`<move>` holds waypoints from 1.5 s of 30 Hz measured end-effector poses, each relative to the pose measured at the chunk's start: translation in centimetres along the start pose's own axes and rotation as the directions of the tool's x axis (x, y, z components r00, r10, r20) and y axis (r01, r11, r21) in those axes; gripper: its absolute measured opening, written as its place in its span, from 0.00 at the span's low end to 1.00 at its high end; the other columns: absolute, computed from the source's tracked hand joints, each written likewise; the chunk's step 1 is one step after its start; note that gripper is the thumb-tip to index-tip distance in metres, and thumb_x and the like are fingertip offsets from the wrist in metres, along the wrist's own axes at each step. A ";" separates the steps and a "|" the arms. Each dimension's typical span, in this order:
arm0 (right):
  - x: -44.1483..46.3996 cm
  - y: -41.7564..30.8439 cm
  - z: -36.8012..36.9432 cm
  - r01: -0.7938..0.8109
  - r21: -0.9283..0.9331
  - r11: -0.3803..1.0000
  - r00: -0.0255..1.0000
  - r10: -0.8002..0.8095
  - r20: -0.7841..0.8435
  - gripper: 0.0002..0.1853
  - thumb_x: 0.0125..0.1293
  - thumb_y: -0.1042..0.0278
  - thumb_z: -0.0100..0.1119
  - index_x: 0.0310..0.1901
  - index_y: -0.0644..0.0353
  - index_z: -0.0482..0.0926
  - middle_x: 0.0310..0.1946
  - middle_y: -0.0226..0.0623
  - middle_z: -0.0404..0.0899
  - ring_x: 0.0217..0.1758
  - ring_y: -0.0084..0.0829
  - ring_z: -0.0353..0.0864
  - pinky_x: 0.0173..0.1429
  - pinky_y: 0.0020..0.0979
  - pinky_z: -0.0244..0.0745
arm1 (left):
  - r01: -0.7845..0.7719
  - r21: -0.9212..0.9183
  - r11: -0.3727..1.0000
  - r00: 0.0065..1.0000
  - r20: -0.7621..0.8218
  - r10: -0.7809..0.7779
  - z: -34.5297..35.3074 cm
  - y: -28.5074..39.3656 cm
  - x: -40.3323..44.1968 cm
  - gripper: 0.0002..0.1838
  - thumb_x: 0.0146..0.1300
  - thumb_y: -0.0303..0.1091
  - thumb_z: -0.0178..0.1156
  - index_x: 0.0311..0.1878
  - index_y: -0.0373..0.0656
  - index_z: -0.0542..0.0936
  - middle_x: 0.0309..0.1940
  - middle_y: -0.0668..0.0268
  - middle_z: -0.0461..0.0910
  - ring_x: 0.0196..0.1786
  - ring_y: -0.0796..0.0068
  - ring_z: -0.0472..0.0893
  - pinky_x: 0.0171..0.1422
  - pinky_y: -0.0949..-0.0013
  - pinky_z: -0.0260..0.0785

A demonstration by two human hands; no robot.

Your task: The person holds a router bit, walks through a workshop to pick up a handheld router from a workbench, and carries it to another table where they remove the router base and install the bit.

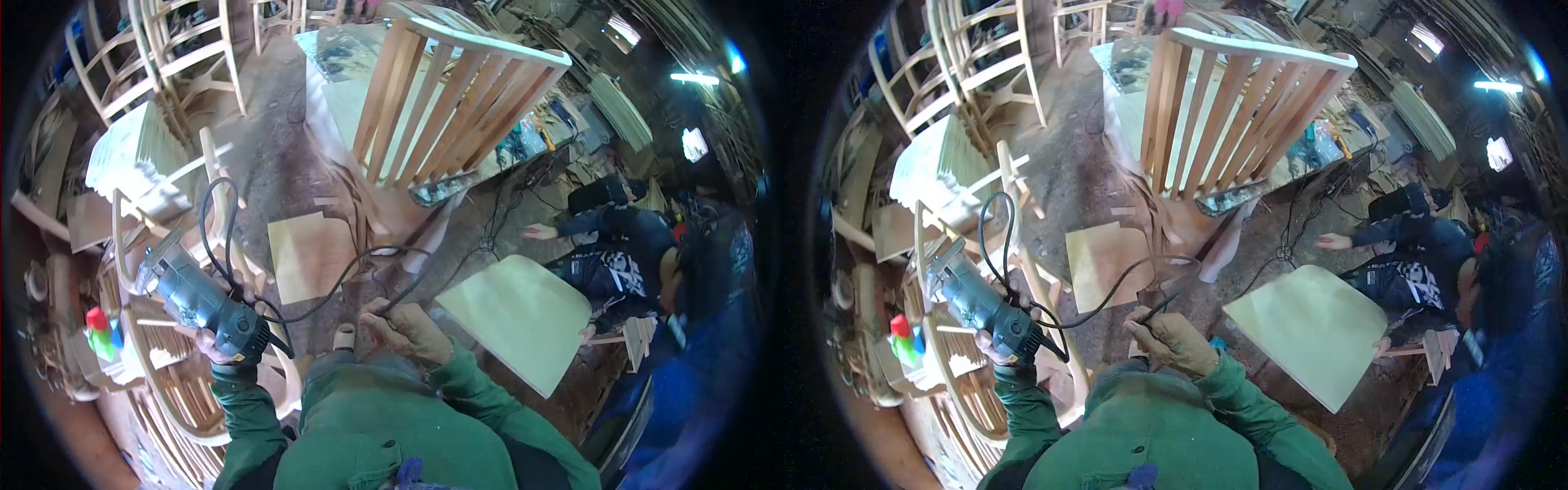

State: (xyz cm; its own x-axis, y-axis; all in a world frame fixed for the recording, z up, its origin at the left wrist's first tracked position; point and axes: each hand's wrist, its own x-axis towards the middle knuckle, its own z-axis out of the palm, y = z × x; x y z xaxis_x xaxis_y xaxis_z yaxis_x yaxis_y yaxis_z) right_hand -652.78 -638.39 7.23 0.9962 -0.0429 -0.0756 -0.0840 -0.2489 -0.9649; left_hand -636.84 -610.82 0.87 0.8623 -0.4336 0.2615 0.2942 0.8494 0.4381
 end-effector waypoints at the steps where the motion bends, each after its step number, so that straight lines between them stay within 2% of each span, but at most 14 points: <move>1: 1.3 0.2 -0.4 -0.028 -0.016 0.999 1.000 0.028 0.007 0.13 0.81 0.66 0.58 0.42 0.69 0.81 0.32 0.34 0.79 0.32 0.25 0.77 0.38 0.31 0.74 | -0.029 0.053 0.998 0.999 0.020 0.028 -0.6 0.1 1.3 0.47 0.48 0.53 0.78 0.68 0.38 0.72 0.63 0.53 0.73 0.56 0.55 0.77 0.53 0.50 0.78; 5: 7.5 -1.3 -2.6 0.096 -0.122 0.988 0.990 -0.083 0.112 0.15 0.81 0.67 0.56 0.37 0.71 0.80 0.33 0.37 0.78 0.33 0.28 0.77 0.39 0.33 0.74 | -0.050 0.065 0.997 0.995 -0.087 0.056 -1.0 1.5 5.7 0.49 0.43 0.50 0.84 0.64 0.37 0.69 0.58 0.52 0.72 0.53 0.54 0.78 0.52 0.52 0.80; 6: 8.7 -1.0 -2.5 0.120 -0.065 0.991 0.987 -0.112 0.112 0.23 0.81 0.60 0.58 0.31 0.72 0.77 0.29 0.45 0.76 0.26 0.35 0.76 0.36 0.38 0.74 | -0.064 0.048 0.997 0.993 -0.093 0.068 -1.2 1.5 6.2 0.49 0.43 0.50 0.84 0.64 0.37 0.69 0.58 0.52 0.72 0.53 0.54 0.78 0.51 0.53 0.80; 11: 15.1 -1.3 -3.3 0.173 -0.136 0.975 0.948 -0.128 0.292 0.16 0.81 0.61 0.56 0.40 0.68 0.79 0.32 0.49 0.79 0.32 0.39 0.78 0.42 0.41 0.76 | -0.058 0.178 0.982 0.998 -0.005 0.060 -2.6 2.2 9.4 0.46 0.46 0.54 0.81 0.64 0.39 0.73 0.62 0.53 0.70 0.54 0.59 0.76 0.52 0.53 0.80; 15: 20.5 -1.7 -3.5 0.270 -0.106 0.957 0.905 -0.215 0.368 0.15 0.81 0.60 0.56 0.50 0.66 0.82 0.39 0.50 0.82 0.41 0.42 0.84 0.48 0.42 0.78 | -0.039 0.193 0.980 0.987 -0.143 0.067 -3.6 1.9 11.9 0.47 0.45 0.54 0.83 0.64 0.39 0.72 0.59 0.52 0.74 0.56 0.56 0.78 0.49 0.54 0.81; 18: 25.0 -1.3 -4.7 0.207 -0.214 0.955 0.904 -0.103 0.415 0.16 0.81 0.61 0.57 0.56 0.67 0.82 0.43 0.50 0.84 0.49 0.42 0.86 0.55 0.41 0.79 | 0.016 0.188 0.982 0.989 -0.145 0.012 -5.7 1.4 16.0 0.49 0.42 0.53 0.83 0.64 0.37 0.71 0.61 0.50 0.75 0.57 0.55 0.80 0.53 0.50 0.83; 22: 31.5 0.2 -6.5 0.102 -0.099 0.990 0.928 -0.059 0.368 0.17 0.83 0.61 0.54 0.56 0.68 0.81 0.44 0.45 0.84 0.52 0.36 0.85 0.60 0.38 0.76 | 0.057 0.169 0.984 0.983 -0.184 -0.026 -6.4 0.5 24.6 0.47 0.40 0.48 0.82 0.62 0.36 0.72 0.60 0.50 0.74 0.56 0.54 0.80 0.56 0.51 0.83; 25: 36.1 -0.8 -8.1 -0.221 0.272 0.937 0.896 0.085 0.435 0.17 0.85 0.59 0.51 0.53 0.67 0.80 0.39 0.39 0.80 0.45 0.30 0.81 0.55 0.35 0.75 | 0.121 0.071 0.990 0.983 -0.150 -0.109 -6.6 -0.6 31.1 0.43 0.40 0.42 0.80 0.60 0.35 0.74 0.61 0.50 0.73 0.56 0.55 0.80 0.57 0.53 0.83; 26: 37.7 -1.6 -8.9 0.003 0.048 0.999 0.935 -0.019 0.353 0.15 0.85 0.58 0.50 0.49 0.64 0.78 0.34 0.36 0.75 0.40 0.27 0.76 0.49 0.33 0.73 | 0.132 0.057 0.990 0.985 -0.120 -0.124 -6.8 -0.8 34.0 0.42 0.40 0.42 0.80 0.59 0.35 0.74 0.60 0.51 0.73 0.56 0.55 0.80 0.57 0.54 0.83; 30: 41.9 -5.2 -12.0 -0.169 -0.129 0.977 0.921 0.203 0.332 0.18 0.86 0.54 0.47 0.53 0.63 0.78 0.37 0.38 0.78 0.41 0.27 0.77 0.47 0.34 0.73 | 0.217 0.062 0.974 0.975 -0.052 -0.214 -6.8 -1.3 42.1 0.42 0.41 0.42 0.79 0.60 0.36 0.74 0.61 0.51 0.73 0.57 0.55 0.78 0.57 0.54 0.81; 33: 43.1 -5.8 -13.3 -0.255 -0.120 0.959 0.935 0.276 0.221 0.18 0.85 0.54 0.51 0.50 0.62 0.81 0.35 0.29 0.78 0.39 0.22 0.75 0.44 0.33 0.73 | 0.271 0.039 0.962 0.962 0.024 -0.272 -6.9 -1.9 47.0 0.42 0.42 0.42 0.79 0.61 0.37 0.74 0.61 0.52 0.72 0.58 0.56 0.77 0.58 0.55 0.81; 36: 43.4 -3.7 -13.7 -0.246 0.024 0.969 0.954 0.238 0.184 0.18 0.86 0.53 0.47 0.56 0.60 0.79 0.36 0.38 0.80 0.44 0.26 0.79 0.52 0.30 0.75 | 0.330 0.052 0.942 0.941 0.055 -0.333 -5.8 -2.9 51.7 0.42 0.42 0.44 0.80 0.61 0.37 0.73 0.61 0.53 0.71 0.59 0.57 0.76 0.58 0.55 0.80; 42: 44.9 -2.3 -12.7 -0.208 0.313 0.927 0.960 0.255 -0.119 0.17 0.84 0.56 0.50 0.54 0.63 0.80 0.41 0.35 0.82 0.46 0.25 0.80 0.55 0.29 0.75 | 0.438 0.055 0.897 0.882 0.167 -0.441 -4.1 -5.5 60.4 0.44 0.43 0.48 0.80 0.61 0.38 0.72 0.61 0.54 0.70 0.60 0.59 0.75 0.61 0.55 0.79; 45: 46.5 -2.2 -12.8 -0.186 0.233 0.954 0.945 0.239 -0.223 0.17 0.84 0.57 0.51 0.54 0.64 0.81 0.43 0.34 0.83 0.45 0.26 0.80 0.54 0.29 0.75 | 0.472 0.080 0.878 0.845 0.243 -0.476 -4.7 -6.8 64.1 0.43 0.47 0.51 0.79 0.62 0.38 0.72 0.61 0.55 0.70 0.60 0.58 0.73 0.62 0.55 0.77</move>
State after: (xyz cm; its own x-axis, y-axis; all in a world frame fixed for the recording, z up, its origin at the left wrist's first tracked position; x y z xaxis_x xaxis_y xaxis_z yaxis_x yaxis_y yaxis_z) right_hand -606.58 -652.25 9.04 0.9164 -0.3160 -0.2456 -0.2601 -0.0037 -0.9656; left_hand -581.62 -642.97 10.60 0.4887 -0.8439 0.2214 0.6321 0.5174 0.5769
